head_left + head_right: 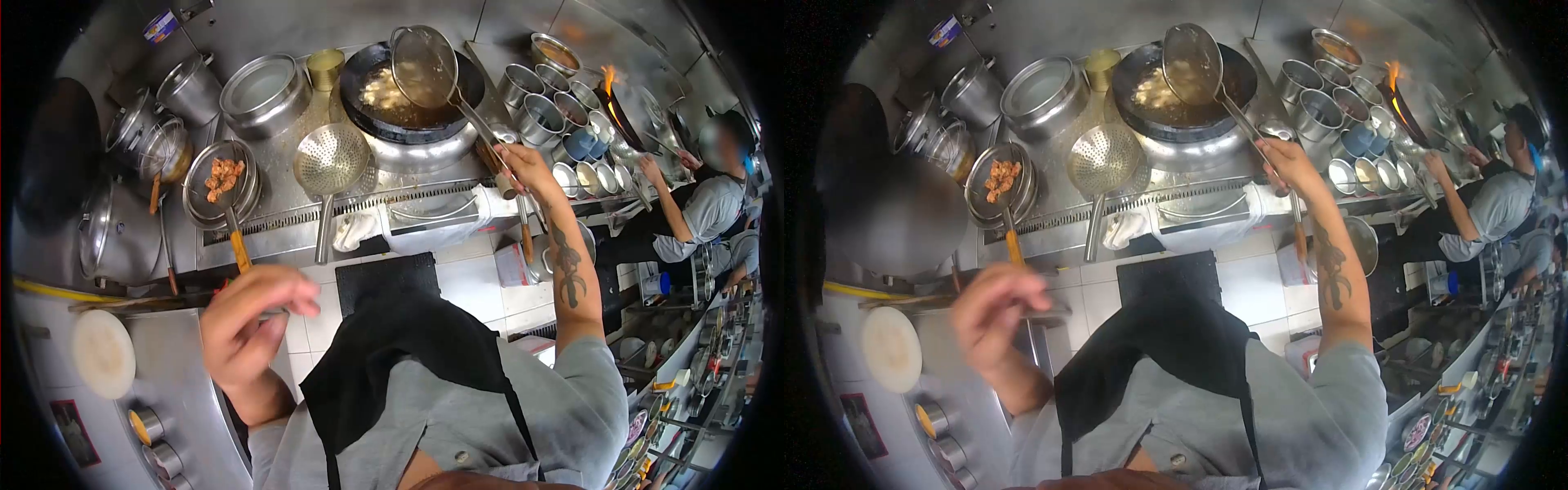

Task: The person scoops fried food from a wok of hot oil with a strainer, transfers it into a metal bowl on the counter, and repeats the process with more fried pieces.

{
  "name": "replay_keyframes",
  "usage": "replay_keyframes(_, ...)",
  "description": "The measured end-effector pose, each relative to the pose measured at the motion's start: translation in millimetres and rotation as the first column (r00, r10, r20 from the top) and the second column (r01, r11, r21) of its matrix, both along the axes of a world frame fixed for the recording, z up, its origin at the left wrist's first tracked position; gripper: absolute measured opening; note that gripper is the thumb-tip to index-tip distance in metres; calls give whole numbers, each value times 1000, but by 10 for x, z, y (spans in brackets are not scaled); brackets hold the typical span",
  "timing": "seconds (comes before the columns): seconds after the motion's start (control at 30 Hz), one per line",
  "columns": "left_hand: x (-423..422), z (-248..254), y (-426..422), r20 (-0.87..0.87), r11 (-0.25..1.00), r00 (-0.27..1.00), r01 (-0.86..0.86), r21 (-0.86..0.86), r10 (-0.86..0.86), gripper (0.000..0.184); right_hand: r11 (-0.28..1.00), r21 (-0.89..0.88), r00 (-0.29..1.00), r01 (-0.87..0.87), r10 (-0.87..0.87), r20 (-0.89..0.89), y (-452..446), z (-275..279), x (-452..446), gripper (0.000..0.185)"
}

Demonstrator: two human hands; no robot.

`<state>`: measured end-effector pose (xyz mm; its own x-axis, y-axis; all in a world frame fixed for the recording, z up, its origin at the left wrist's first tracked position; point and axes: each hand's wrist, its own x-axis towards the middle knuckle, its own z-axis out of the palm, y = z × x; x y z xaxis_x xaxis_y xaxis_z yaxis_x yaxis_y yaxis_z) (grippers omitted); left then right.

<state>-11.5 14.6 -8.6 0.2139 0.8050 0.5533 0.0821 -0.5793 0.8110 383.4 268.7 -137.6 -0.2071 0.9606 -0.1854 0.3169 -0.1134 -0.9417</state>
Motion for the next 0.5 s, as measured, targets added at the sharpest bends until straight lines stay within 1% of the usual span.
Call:
replay_keyframes(0.03,-112,-134,-2,-123,966,992,-46,-254,15,40,1000,-7,1000,0,0,10,-59,-26,64,30)
replay_keyframes(0.07,-238,-439,48,-149,895,989,-88,-437,24,41,1000,0,1000,-1,1,21,-64,-28,130,30)
replay_keyframes(0.1,-349,-898,97,-161,788,986,-124,-603,32,42,999,-39,1000,10,-10,-6,-50,-41,238,31)
replay_keyframes(0.13,-486,-1418,69,-279,697,959,-233,-678,49,43,1000,-25,1000,-14,13,-9,-50,-55,326,31)
replay_keyframes(0.17,-700,-2058,-19,-403,594,914,-354,-723,54,44,999,-32,1000,-17,17,-6,-64,-47,351,32)
replay_keyframes(0.2,-1047,-2975,-214,-586,603,810,-479,-638,24,45,999,-34,1000,-21,21,-2,-66,-29,353,34)
replay_keyframes(0.23,-1129,-3451,-449,-636,439,770,-554,-708,-53,47,998,-62,1000,-8,9,17,-71,4,347,32)
replay_keyframes(0.27,-1206,-3911,-679,-668,266,727,-620,-738,-158,48,997,-70,1000,-18,17,-8,-61,2,359,30)
replay_keyframes(0.3,-1383,-4543,-1055,-540,192,806,-506,-841,-241,46,996,-83,999,-33,31,-24,-30,-25,374,29)
replay_keyframes(0.33,-1165,-4260,-1323,-501,362,861,-441,-821,-88,39,994,-97,998,-51,48,-38,0,-40,388,28)
replay_keyframes(0.37,-893,-3856,-1562,-428,534,903,-375,-758,27,32,989,-142,999,-34,29,-36,-7,2,346,27)
replay_keyframes(0.43,-781,-4046,-2205,-359,737,921,-346,-580,151,19,978,-197,996,-73,61,-68,69,-72,334,27)
replay_keyframes(0.5,-535,-3555,-2341,-399,410,886,-463,-786,237,10,965,-241,989,-104,75,-126,155,-156,299,26)
